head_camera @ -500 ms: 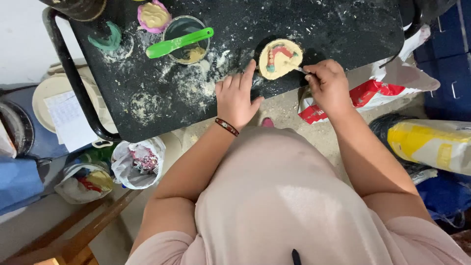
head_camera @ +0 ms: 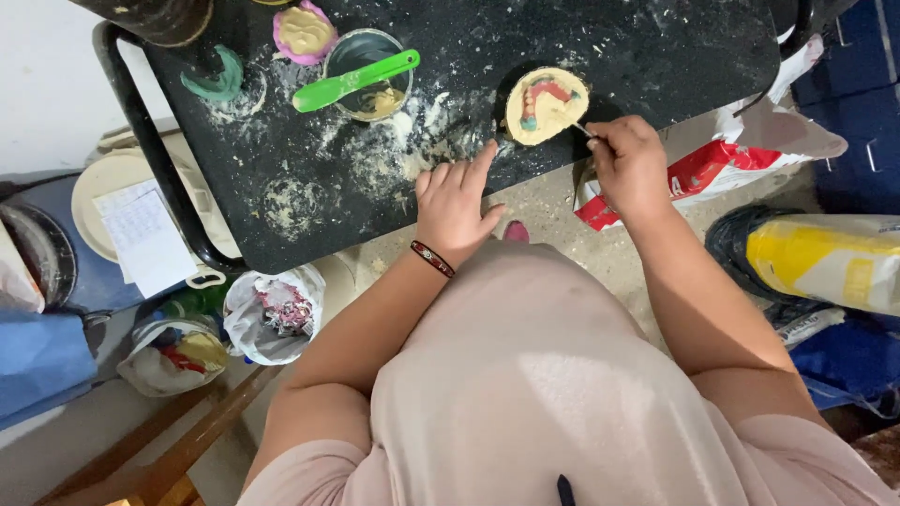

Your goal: The person uses a small spatula to spread and smooth a yellowish paste onto a dental mold on a black table. They then move to a blue table to place the mold, return to the black table, and use a green spatula to scoop a beige paste from a small container onto the table surface.

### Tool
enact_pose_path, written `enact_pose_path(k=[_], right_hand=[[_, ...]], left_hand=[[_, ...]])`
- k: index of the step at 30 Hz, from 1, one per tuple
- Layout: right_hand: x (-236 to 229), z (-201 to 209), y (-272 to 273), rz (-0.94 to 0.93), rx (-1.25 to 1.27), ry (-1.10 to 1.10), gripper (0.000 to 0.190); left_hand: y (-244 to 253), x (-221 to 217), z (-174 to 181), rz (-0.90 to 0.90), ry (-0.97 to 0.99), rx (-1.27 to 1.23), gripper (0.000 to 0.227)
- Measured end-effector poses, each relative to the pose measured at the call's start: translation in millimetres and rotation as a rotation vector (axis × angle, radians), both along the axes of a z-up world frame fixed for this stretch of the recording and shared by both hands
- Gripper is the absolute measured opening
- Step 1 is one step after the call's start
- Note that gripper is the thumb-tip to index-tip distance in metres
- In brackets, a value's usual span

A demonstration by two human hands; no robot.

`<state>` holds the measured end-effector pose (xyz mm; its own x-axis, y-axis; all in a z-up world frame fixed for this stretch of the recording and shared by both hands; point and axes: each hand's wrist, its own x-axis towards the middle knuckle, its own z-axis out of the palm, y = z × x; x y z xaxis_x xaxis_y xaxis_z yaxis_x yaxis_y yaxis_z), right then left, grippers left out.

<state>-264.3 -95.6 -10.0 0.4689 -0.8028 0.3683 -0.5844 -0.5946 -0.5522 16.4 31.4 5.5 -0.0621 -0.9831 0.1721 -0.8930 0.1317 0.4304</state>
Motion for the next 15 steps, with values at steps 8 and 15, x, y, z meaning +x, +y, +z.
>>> enact_pose_path(k=[8, 15], right_hand=[[15.8, 9.5, 33.9, -0.033, 0.057, 0.003, 0.019], [44.4, 33.8, 33.6, 0.074, 0.090, 0.045, 0.017]], left_hand=[[7.0, 9.1, 1.8, -0.050, 0.030, 0.050, 0.096], [17.6, 35.6, 14.2, -0.029, 0.107, 0.034, 0.077]])
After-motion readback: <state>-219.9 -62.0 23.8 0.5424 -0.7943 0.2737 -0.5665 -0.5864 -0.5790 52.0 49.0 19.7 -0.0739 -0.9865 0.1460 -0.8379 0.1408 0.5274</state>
